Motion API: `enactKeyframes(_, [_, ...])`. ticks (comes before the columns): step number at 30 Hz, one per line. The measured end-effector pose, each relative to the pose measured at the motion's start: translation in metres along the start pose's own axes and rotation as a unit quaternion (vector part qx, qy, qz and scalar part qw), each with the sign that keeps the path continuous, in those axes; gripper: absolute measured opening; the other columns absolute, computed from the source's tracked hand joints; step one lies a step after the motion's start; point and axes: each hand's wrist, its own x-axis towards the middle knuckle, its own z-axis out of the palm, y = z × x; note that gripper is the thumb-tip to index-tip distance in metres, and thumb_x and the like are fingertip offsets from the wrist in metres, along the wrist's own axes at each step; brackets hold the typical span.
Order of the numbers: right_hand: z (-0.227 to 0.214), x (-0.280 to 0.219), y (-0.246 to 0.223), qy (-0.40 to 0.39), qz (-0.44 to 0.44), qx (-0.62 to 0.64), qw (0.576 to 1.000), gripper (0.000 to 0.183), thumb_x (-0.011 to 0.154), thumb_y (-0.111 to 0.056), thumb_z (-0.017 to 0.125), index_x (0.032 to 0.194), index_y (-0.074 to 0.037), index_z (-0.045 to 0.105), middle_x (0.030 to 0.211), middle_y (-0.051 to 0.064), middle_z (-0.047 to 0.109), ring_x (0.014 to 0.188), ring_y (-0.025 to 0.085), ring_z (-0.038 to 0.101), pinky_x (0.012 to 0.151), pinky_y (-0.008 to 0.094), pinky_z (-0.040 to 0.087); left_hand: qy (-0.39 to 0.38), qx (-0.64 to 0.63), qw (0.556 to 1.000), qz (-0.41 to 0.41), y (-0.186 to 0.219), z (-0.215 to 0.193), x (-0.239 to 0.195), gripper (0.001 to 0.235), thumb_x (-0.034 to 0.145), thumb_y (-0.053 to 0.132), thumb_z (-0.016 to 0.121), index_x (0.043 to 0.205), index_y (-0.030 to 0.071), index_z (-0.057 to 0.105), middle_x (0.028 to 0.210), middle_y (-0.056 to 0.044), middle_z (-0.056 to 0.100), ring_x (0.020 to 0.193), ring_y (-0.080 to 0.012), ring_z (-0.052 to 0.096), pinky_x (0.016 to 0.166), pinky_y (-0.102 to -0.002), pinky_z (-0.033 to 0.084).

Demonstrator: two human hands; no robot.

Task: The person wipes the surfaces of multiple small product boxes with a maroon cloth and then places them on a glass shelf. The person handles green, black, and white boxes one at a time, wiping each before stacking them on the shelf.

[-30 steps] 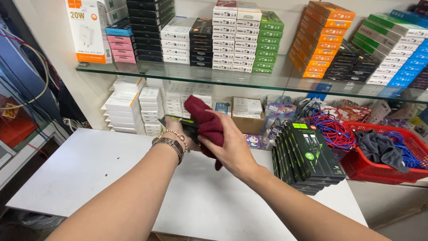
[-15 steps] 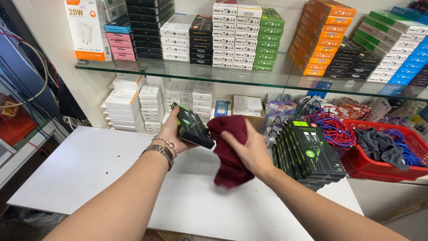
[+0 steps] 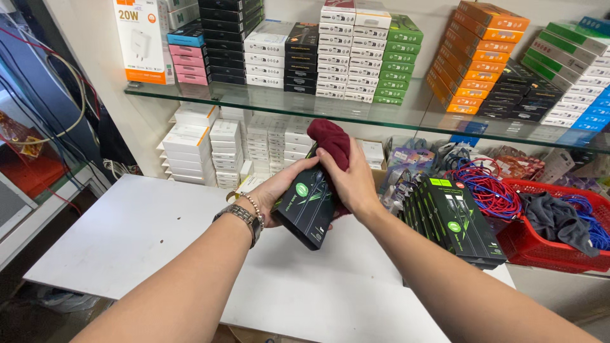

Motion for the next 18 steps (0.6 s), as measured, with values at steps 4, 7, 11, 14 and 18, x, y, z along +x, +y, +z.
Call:
enactKeyframes(4, [0.001,-0.017,0.014,0.014,0.071,-0.041,0.997,0.053,0.091,-0.047,0.066,0.129,-0.012,0.059,0.116,0.012,0.074,0.106,0.03,0.072,0.093,0.039,0.053,0.017,-0.003,1.0,0.008,-0.001,-0.013,-0.003,0.054,0.096,0.048,0.057,0.118,0.0,0.065,0.103,-0.02,0.075,0.089,-0.0329,0.076,0.082,-0.05,0.064])
enactKeyframes(7, [-0.011,-0.032,0.048,0.013,0.177,-0.081,0.981,0.054,0.094,-0.05,0.061,0.133,-0.014,0.057,0.12,0.013,0.073,0.111,0.03,0.071,0.096,0.04,0.052,0.077,-0.042,0.995,0.053,-0.013,-0.03,0.002,0.048,0.094,0.043,0.058,0.118,0.001,0.065,0.104,-0.016,0.075,0.088,-0.0278,0.076,0.083,-0.048,0.064])
enactKeyframes(11, [-0.013,-0.062,0.097,-0.225,0.231,-0.272,0.907,0.068,0.088,-0.05,0.067,0.143,-0.014,0.049,0.133,0.017,0.064,0.12,0.034,0.063,0.105,0.039,0.05,0.15,0.029,0.979,0.136,-0.014,-0.039,0.032,0.039,0.096,0.025,0.062,0.129,0.005,0.058,0.113,-0.011,0.072,0.093,-0.0192,0.075,0.084,-0.039,0.063])
enactKeyframes(14, [-0.019,-0.066,0.111,-0.295,0.371,-0.109,0.874,0.058,0.096,-0.048,0.067,0.135,-0.005,0.066,0.132,0.01,0.068,0.126,0.023,0.061,0.108,0.038,0.043,0.191,0.11,0.961,0.164,-0.019,-0.032,0.059,0.043,0.096,0.014,0.062,0.137,0.009,0.05,0.114,-0.013,0.07,0.092,-0.0187,0.072,0.078,-0.038,0.061])
enactKeyframes(18, [-0.059,-0.034,0.088,-0.179,0.431,0.183,0.865,0.055,0.1,-0.041,0.05,0.141,-0.005,0.057,0.12,0.008,0.069,0.114,0.024,0.063,0.095,0.041,0.051,0.193,0.169,0.94,0.226,-0.017,-0.011,0.093,0.047,0.095,0.012,0.06,0.141,0.01,0.05,0.114,-0.012,0.072,0.091,-0.0178,0.072,0.076,-0.033,0.06])
